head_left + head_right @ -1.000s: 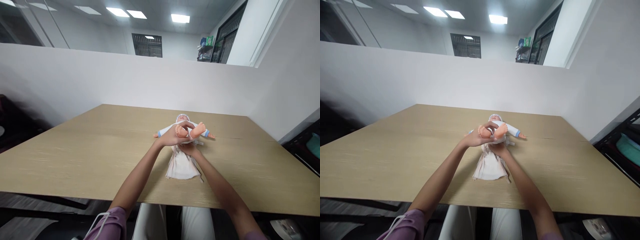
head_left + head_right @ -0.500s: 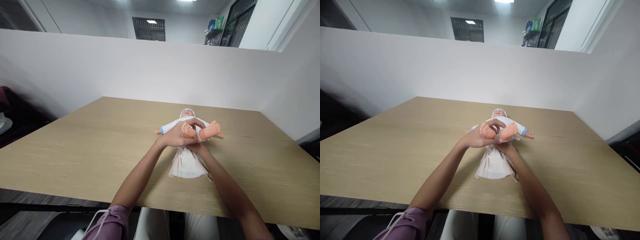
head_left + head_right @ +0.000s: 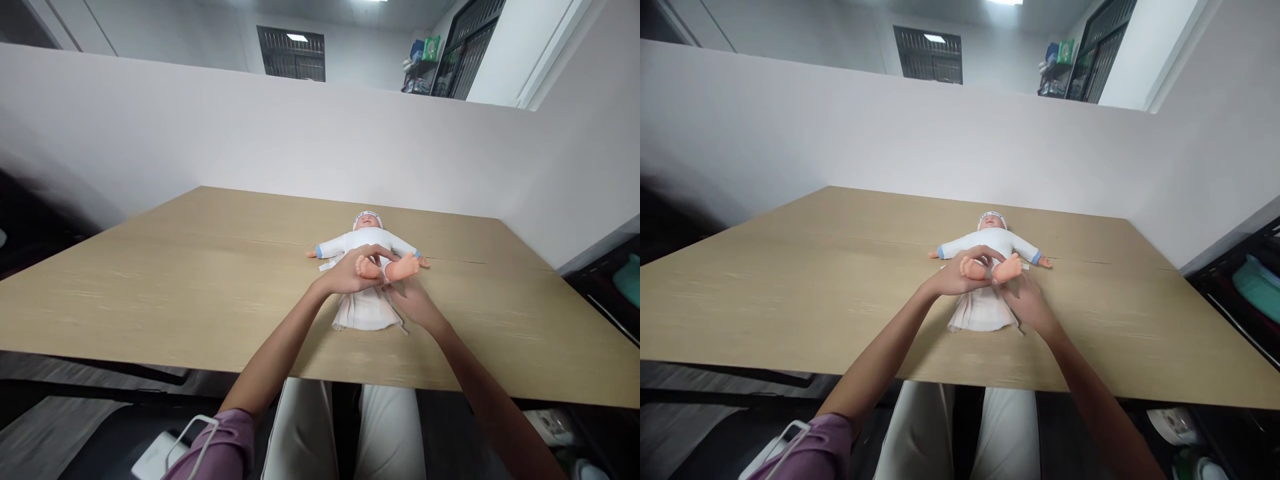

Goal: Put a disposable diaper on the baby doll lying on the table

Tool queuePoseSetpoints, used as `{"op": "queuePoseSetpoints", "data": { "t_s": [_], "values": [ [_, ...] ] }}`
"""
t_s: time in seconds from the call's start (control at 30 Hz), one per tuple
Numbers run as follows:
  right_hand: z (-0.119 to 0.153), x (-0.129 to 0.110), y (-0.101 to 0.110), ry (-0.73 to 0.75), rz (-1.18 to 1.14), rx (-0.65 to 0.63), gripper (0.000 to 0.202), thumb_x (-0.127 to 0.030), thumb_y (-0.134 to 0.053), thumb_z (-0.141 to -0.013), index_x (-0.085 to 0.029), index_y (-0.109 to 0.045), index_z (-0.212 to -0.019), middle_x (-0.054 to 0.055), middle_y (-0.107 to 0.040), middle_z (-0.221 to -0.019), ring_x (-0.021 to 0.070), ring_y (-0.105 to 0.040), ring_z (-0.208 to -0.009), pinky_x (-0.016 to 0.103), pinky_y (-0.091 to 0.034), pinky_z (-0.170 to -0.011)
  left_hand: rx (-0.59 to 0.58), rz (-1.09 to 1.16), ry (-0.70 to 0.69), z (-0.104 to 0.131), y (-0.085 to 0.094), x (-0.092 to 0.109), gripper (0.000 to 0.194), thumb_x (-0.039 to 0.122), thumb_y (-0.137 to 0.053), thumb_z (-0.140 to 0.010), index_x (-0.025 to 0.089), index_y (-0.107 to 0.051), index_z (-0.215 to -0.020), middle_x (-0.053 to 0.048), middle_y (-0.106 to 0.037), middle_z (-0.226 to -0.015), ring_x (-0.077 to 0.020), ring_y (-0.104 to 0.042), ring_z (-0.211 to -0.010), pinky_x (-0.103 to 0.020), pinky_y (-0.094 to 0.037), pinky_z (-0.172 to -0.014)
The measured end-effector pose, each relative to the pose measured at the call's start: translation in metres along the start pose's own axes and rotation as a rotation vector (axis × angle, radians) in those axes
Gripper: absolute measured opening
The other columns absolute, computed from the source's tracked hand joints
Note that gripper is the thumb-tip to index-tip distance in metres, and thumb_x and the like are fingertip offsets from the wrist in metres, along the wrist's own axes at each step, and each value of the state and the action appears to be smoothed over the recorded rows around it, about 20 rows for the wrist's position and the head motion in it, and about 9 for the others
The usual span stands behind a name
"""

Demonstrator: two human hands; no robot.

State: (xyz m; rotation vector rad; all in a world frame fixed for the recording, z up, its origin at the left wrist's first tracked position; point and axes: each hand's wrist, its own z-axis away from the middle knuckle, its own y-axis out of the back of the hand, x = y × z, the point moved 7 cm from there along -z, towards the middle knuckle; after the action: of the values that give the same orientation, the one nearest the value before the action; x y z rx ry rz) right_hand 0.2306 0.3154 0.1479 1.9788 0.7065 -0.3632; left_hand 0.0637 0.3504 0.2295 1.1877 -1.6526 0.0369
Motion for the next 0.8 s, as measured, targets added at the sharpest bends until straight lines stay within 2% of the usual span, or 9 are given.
{"op": "queuePoseSetpoints", "data": {
  "t_s": [0.07, 0.13, 0.23, 0.3, 0.4, 0.53, 0.67, 0.8],
  "values": [
    [0.007, -0.005, 0.006, 0.032, -0.19, -0.022, 0.045, -0.044, -0.064, -0.101, -0.02, -0.066, -0.139, 0.013, -0.07, -0.141, 0.0295, -0.068, -0.127, 0.044, -0.057, -0.108, 0.001, -0.026, 0.005, 0.006, -0.008, -0.002, 0.042, 0.033, -0.082, -0.086, 0.024, -0.072, -0.125, -0.005, -0.075, -0.122, -0.0222, -0.067, -0.102, -0.039, -0.055, -0.096],
    [0.009, -0.011, 0.014, 0.094, -0.321, 0.022, 0.046, -0.041, -0.071, -0.097, -0.022, -0.065, -0.138, 0.012, -0.068, -0.145, 0.0304, -0.065, -0.133, 0.048, -0.053, -0.115, -0.003, -0.043, 0.004, 0.012, -0.013, -0.001, 0.04, 0.032, -0.081, -0.087, 0.023, -0.073, -0.124, -0.006, -0.075, -0.124, -0.0229, -0.067, -0.105, -0.038, -0.055, -0.098],
    [0.011, -0.018, 0.02, 0.21, -0.351, 0.003, 0.043, -0.033, -0.072, -0.095, -0.024, -0.066, -0.137, 0.01, -0.071, -0.138, 0.0305, -0.068, -0.129, 0.05, -0.055, -0.113, -0.019, -0.076, -0.014, 0.027, -0.014, 0.002, 0.04, 0.035, -0.079, -0.091, 0.021, -0.073, -0.128, -0.008, -0.075, -0.129, -0.0256, -0.068, -0.114, -0.04, -0.055, -0.105],
    [0.017, -0.018, 0.021, 0.3, -0.314, -0.077, 0.039, -0.026, -0.063, -0.098, -0.025, -0.066, -0.137, 0.01, -0.072, -0.137, 0.0298, -0.067, -0.13, 0.05, -0.054, -0.115, -0.039, -0.119, -0.023, 0.042, -0.009, -0.001, 0.042, 0.04, -0.079, -0.093, 0.023, -0.073, -0.132, -0.008, -0.074, -0.133, -0.0276, -0.067, -0.122, -0.042, -0.053, -0.11],
    [0.034, -0.007, 0.019, 0.456, -0.204, -0.206, 0.041, -0.019, -0.053, -0.1, -0.027, -0.067, -0.138, 0.01, -0.068, -0.144, 0.0289, -0.06, -0.142, 0.051, -0.048, -0.121, -0.069, -0.175, -0.057, 0.071, 0.003, -0.018, 0.042, 0.042, -0.076, -0.095, 0.025, -0.073, -0.134, -0.009, -0.074, -0.135, -0.0288, -0.066, -0.128, -0.047, -0.047, -0.119],
    [0.054, 0.026, 0.006, 0.574, 0.016, -0.227, 0.039, -0.013, -0.048, -0.102, -0.028, -0.072, -0.128, 0.009, -0.068, -0.143, 0.0269, -0.059, -0.144, 0.049, -0.052, -0.117, -0.083, -0.28, -0.098, 0.112, 0.013, -0.054, 0.037, 0.039, -0.07, -0.098, 0.024, -0.075, -0.132, -0.012, -0.071, -0.143, -0.0308, -0.058, -0.141, -0.053, -0.037, -0.127],
    [0.064, 0.047, -0.008, 0.661, 0.14, -0.244, 0.036, -0.01, -0.047, -0.103, -0.026, -0.073, -0.122, 0.01, -0.069, -0.143, 0.0267, -0.058, -0.146, 0.048, -0.056, -0.112, -0.131, -0.384, -0.083, 0.133, 0.003, -0.078, 0.039, 0.036, -0.066, -0.099, 0.025, -0.072, -0.136, -0.011, -0.063, -0.155, -0.0329, -0.05, -0.146, -0.053, -0.037, -0.125],
    [0.065, 0.046, -0.005, 0.684, 0.174, -0.284, 0.039, -0.006, -0.049, -0.101, -0.025, -0.071, -0.126, 0.011, -0.067, -0.147, 0.0272, -0.055, -0.15, 0.049, -0.054, -0.115, -0.209, -0.464, -0.057, 0.137, -0.009, -0.083, 0.046, 0.029, -0.068, -0.096, 0.027, -0.067, -0.143, -0.009, -0.057, -0.161, -0.0346, -0.046, -0.147, -0.052, -0.036, -0.125]
  ]
}}
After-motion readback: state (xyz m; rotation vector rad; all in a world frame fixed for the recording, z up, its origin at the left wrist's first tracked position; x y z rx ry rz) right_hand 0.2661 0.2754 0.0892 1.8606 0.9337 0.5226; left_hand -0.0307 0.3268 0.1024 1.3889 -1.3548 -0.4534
